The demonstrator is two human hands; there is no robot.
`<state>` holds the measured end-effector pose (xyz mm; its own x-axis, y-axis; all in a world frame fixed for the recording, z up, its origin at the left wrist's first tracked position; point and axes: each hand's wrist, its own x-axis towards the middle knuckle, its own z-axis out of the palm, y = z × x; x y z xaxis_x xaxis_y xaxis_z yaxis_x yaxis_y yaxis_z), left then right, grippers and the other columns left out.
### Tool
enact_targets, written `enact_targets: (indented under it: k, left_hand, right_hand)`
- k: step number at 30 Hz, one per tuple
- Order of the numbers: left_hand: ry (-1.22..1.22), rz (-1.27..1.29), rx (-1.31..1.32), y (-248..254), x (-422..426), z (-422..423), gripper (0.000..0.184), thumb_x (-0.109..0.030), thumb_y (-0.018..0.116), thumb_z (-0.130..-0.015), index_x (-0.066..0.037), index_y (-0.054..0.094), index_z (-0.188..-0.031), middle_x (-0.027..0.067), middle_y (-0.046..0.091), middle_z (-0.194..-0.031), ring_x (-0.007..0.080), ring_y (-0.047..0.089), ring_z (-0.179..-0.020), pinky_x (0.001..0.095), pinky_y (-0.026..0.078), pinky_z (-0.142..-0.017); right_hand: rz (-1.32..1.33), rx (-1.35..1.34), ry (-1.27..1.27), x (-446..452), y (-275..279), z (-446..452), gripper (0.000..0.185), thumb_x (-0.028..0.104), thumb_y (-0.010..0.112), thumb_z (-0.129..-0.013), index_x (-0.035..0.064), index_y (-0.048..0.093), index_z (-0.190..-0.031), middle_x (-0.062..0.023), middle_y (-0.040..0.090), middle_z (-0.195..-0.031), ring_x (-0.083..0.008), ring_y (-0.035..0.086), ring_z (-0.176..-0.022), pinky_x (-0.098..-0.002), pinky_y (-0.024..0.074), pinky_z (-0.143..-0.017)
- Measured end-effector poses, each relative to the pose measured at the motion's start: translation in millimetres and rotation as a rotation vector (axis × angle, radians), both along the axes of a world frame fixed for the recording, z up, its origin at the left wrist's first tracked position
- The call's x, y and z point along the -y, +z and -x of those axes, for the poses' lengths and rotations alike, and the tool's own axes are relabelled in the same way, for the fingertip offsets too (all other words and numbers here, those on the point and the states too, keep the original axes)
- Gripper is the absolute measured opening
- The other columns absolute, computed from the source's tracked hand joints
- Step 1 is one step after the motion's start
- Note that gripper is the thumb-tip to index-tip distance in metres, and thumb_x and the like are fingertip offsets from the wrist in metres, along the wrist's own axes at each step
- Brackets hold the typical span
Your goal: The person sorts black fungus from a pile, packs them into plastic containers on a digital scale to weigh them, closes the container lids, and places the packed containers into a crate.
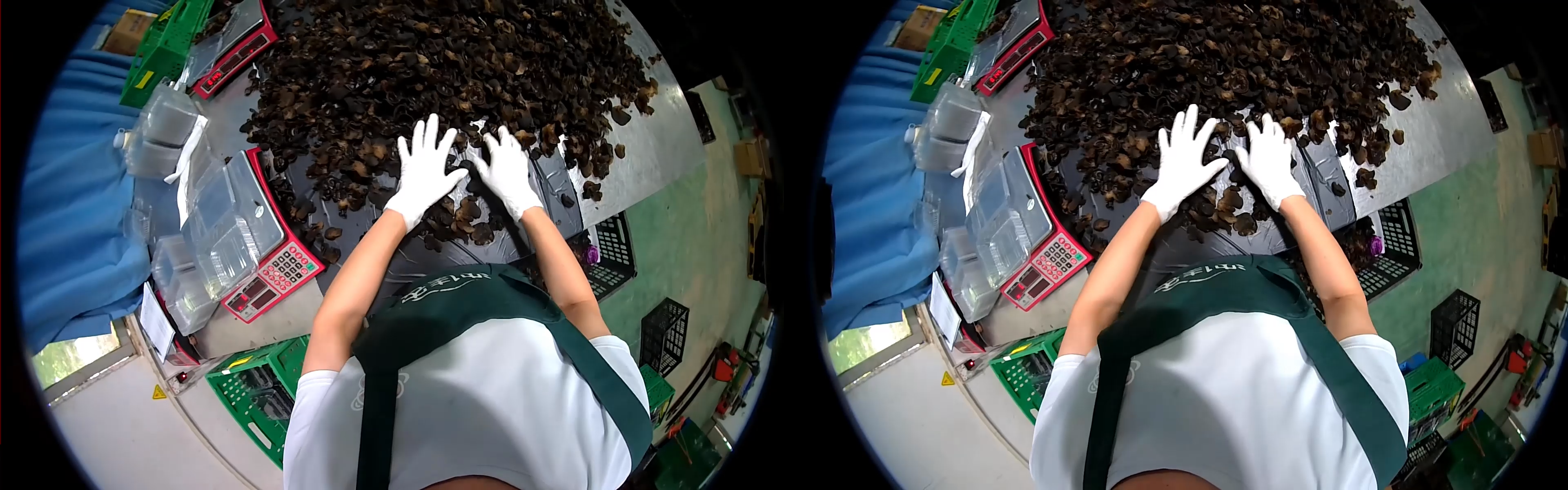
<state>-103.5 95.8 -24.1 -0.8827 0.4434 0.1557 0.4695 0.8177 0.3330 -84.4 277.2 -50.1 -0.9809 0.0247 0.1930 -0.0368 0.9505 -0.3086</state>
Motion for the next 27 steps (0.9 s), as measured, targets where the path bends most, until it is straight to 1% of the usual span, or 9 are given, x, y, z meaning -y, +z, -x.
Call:
enact_targets:
  k: [1, 5, 8, 10, 14, 17, 20, 22, 27]
  left_hand:
    - [-0.039, 0.078, 0.01, -3, -6, 6, 0.082, -0.05, 0.068, -0.075, -0.015, 0.038, -0.142, 0.0203, 0.019, -0.153, 0.0406, 0.018, -0.14, 0.0664, 0.015, -0.106]
    - [-0.313, 0.207, 0.085, -10, -9, -6, 0.052, -0.044, 0.062, -0.079, -0.013, 0.058, -0.12, 0.0094, 0.042, -0.141, 0.0357, 0.027, -0.136, 0.0665, 0.018, -0.106]
    - [-0.407, 0.058, 0.15, -10, 7, -39, 0.043, -0.039, 0.06, -0.084, -0.012, 0.059, -0.117, 0.0087, 0.047, -0.137, 0.0296, 0.035, -0.132, 0.0605, 0.022, -0.107]
    - [-0.391, 0.012, 0.137, -1, 20, -56, 0.044, -0.038, 0.067, -0.081, -0.014, 0.06, -0.117, 0.0066, 0.051, -0.133, 0.0283, 0.039, -0.13, 0.0573, 0.024, -0.108]
    - [-0.29, -0.148, 0.076, 23, 43, -67, 0.046, -0.033, 0.072, -0.077, -0.013, 0.061, -0.116, 0.0072, 0.052, -0.135, 0.0289, 0.043, -0.129, 0.0513, 0.027, -0.107]
    - [-0.063, -0.391, 0.072, 25, 60, -66, 0.044, -0.025, 0.071, -0.08, -0.011, 0.06, -0.12, 0.0121, 0.052, -0.134, 0.0318, 0.047, -0.125, 0.0421, 0.034, -0.106]
    - [0.182, -0.34, 0.083, 26, 72, -72, 0.054, -0.025, 0.073, -0.078, -0.01, 0.054, -0.128, 0.0143, 0.041, -0.144, 0.0332, 0.039, -0.131, 0.0432, 0.031, -0.108]
    - [0.217, -0.217, 0.2, 29, 79, -79, 0.078, -0.034, 0.077, -0.073, -0.013, 0.042, -0.139, 0.0167, 0.024, -0.152, 0.0367, 0.025, -0.138, 0.0491, 0.022, -0.111]
    - [0.083, -0.052, 0.383, 24, 79, -114, 0.096, -0.045, 0.079, -0.066, -0.015, 0.032, -0.145, 0.018, 0.013, -0.155, 0.0389, 0.013, -0.143, 0.0581, 0.013, -0.111]
  right_hand:
    - [0.029, 0.156, 0.039, 4, 4, -4, 0.046, 0.026, 0.063, -0.083, 0.0051, 0.055, -0.123, -0.0233, 0.038, -0.139, -0.0402, 0.042, -0.123, -0.0532, 0.0392, -0.097]
    - [-0.031, 0.101, 0.292, 8, 6, -41, 0.033, 0.009, 0.054, -0.08, 0.0021, 0.06, -0.112, -0.0187, 0.043, -0.137, -0.0382, 0.041, -0.126, -0.0508, 0.0396, -0.098]
    - [0.164, 0.155, 0.437, -1, 31, -64, 0.022, 0.01, 0.06, -0.078, 0.0047, 0.066, -0.098, -0.012, 0.057, -0.124, -0.0324, 0.05, -0.119, -0.0405, 0.0428, -0.098]
    - [0.271, 0.092, 0.478, -10, 42, -73, 0.017, 0.009, 0.063, -0.078, 0.0053, 0.068, -0.094, -0.0099, 0.065, -0.112, -0.0291, 0.058, -0.108, -0.0381, 0.0446, -0.097]
    - [0.518, -0.011, 0.15, -31, 61, -70, 0.018, 0.012, 0.063, -0.082, 0.0076, 0.067, -0.1, -0.0106, 0.065, -0.111, -0.0284, 0.06, -0.104, -0.0366, 0.0468, -0.093]
    - [0.325, 0.018, -0.05, -52, 44, -60, 0.034, 0.018, 0.065, -0.083, 0.0089, 0.061, -0.115, -0.0129, 0.06, -0.122, -0.0305, 0.055, -0.111, -0.0366, 0.0443, -0.096]
    - [0.195, 0.135, -0.061, -54, 32, -62, 0.055, 0.033, 0.069, -0.08, 0.0074, 0.054, -0.126, -0.0185, 0.046, -0.137, -0.0348, 0.048, -0.12, -0.0412, 0.0409, -0.1]
    - [0.148, 0.22, 0.042, -41, 35, -70, 0.062, 0.039, 0.071, -0.077, 0.0072, 0.053, -0.128, -0.0222, 0.039, -0.143, -0.0383, 0.042, -0.126, -0.0444, 0.0364, -0.105]
    - [0.252, 0.316, 0.298, -13, 35, -104, 0.059, 0.032, 0.075, -0.074, 0.0075, 0.055, -0.125, -0.0196, 0.042, -0.14, -0.0379, 0.042, -0.126, -0.0426, 0.0358, -0.106]
